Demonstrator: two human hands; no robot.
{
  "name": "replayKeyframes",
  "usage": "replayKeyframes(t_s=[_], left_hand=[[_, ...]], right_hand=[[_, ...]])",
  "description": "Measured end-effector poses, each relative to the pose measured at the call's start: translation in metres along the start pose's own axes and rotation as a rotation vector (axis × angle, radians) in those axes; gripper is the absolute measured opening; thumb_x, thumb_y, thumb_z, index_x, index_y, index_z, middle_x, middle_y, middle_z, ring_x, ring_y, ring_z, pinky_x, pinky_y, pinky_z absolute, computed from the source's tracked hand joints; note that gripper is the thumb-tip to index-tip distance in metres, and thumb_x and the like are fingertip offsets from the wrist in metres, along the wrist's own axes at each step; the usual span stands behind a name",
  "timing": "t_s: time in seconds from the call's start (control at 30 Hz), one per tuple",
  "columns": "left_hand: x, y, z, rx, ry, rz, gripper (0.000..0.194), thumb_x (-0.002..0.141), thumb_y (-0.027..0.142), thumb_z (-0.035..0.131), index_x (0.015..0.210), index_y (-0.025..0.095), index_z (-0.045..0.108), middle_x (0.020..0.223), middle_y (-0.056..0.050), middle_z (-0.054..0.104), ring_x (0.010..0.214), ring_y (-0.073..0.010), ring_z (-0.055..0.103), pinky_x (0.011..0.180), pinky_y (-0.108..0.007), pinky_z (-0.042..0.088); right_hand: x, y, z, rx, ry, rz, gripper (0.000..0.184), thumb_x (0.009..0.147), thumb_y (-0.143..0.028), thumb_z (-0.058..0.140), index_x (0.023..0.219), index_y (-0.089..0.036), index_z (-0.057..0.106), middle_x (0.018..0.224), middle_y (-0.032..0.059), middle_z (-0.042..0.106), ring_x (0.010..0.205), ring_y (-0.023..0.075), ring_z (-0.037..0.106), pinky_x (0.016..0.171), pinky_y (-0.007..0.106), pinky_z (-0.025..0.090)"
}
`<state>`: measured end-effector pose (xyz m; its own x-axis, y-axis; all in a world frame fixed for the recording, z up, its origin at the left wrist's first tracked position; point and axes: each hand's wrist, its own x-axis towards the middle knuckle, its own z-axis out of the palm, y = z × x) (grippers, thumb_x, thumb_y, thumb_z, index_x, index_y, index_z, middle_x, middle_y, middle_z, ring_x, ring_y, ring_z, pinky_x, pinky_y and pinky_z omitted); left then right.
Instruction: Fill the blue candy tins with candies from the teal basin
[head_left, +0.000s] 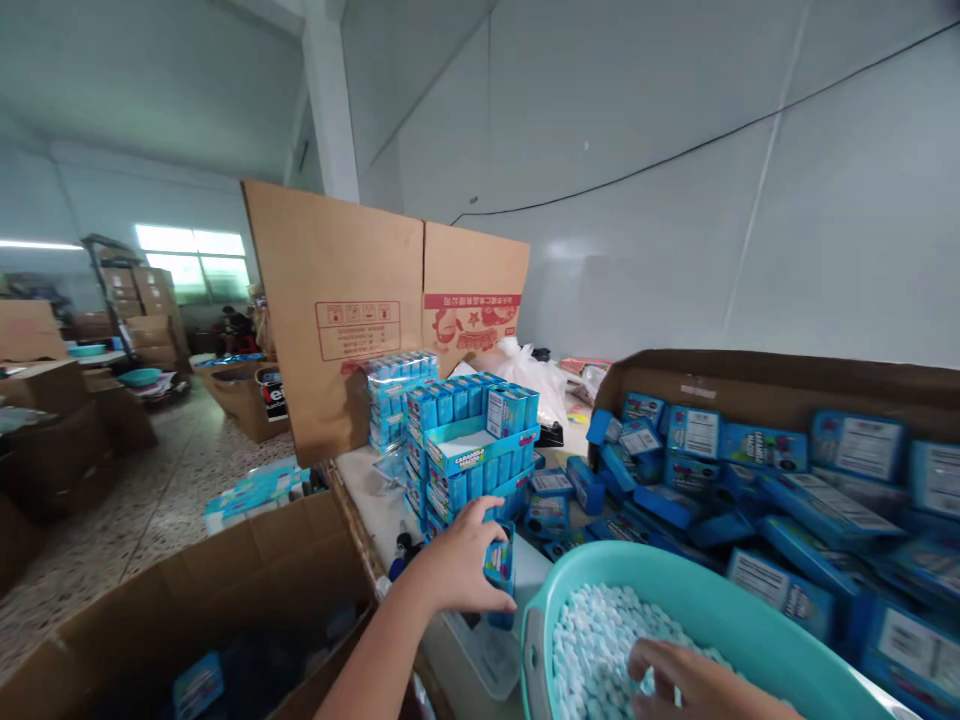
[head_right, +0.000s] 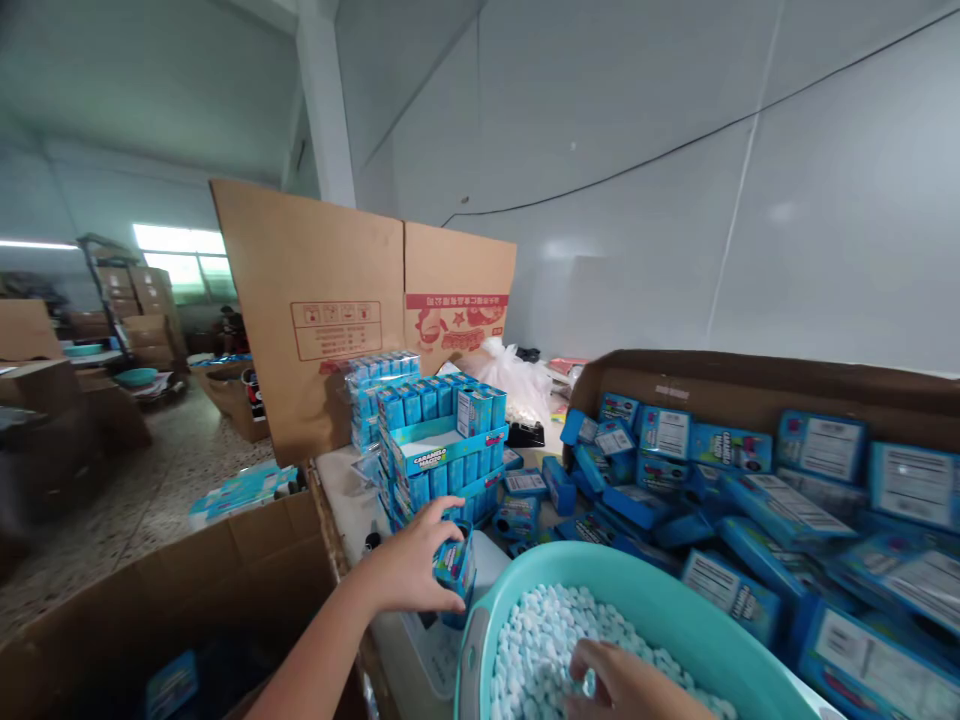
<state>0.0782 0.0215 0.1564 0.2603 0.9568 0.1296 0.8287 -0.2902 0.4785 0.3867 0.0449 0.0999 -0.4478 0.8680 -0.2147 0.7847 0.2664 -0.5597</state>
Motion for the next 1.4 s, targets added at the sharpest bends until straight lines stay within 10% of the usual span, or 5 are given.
replayKeyframes(t_s=[0.23,0.4,0.63,1.13,1.4], left_hand=[[-0.015,0.047,-0.070,0.008,0.483,0.195,0.063,0.065,0.063,0.083,0.106,0.022,0.059,0.148,-0.013,0.049,0.136,-0.0317,0.050,0.114,-0.042,0.043],[0.051,0.057,-0.123,0.135,0.855,0.139,0.064,0.069,0.062,0.081,0.112,0.018,0.061,0.140,-0.013,0.055,0.133,-0.0307,0.053,0.112,-0.040,0.045],[0.134,0.019,-0.108,0.182,0.811,0.002,0.061,0.068,0.061,0.082,0.105,0.016,0.063,0.126,-0.013,0.059,0.122,-0.0276,0.059,0.110,-0.036,0.045],[0.129,0.011,-0.088,0.282,0.740,-0.065,0.063,0.071,0.062,0.079,0.107,0.017,0.055,0.129,-0.016,0.049,0.113,-0.0297,0.059,0.099,-0.038,0.047],[0.129,0.010,-0.097,0.292,0.288,-0.144,0.050,0.082,0.066,0.061,0.063,0.020,0.058,0.066,-0.005,0.065,0.061,-0.0205,0.061,0.057,-0.030,0.038]], right_hand=[[-0.004,-0.004,-0.006,0.009,-0.017,0.023,0.021,0.068,-0.046,0.057,0.085,-0.042,0.068,0.088,0.0011,0.075,0.085,0.0357,0.073,0.077,0.050,0.053],[-0.015,-0.012,-0.011,0.001,-0.025,0.008,0.024,0.074,-0.044,0.052,0.091,-0.039,0.069,0.091,0.0024,0.076,0.088,0.0342,0.072,0.080,0.048,0.052],[-0.020,-0.021,-0.021,-0.044,-0.048,0.054,0.029,0.078,-0.043,0.052,0.100,-0.034,0.070,0.098,0.0043,0.076,0.092,0.0333,0.072,0.077,0.045,0.050],[-0.032,-0.036,-0.037,-0.063,-0.065,0.115,0.034,0.088,-0.038,0.053,0.114,-0.025,0.071,0.110,0.0085,0.074,0.097,0.0320,0.068,0.073,0.038,0.042],[-0.031,-0.036,-0.033,-0.067,-0.106,0.107,0.035,0.088,-0.037,0.053,0.116,-0.023,0.070,0.111,0.0092,0.073,0.098,0.0320,0.067,0.073,0.038,0.041]])
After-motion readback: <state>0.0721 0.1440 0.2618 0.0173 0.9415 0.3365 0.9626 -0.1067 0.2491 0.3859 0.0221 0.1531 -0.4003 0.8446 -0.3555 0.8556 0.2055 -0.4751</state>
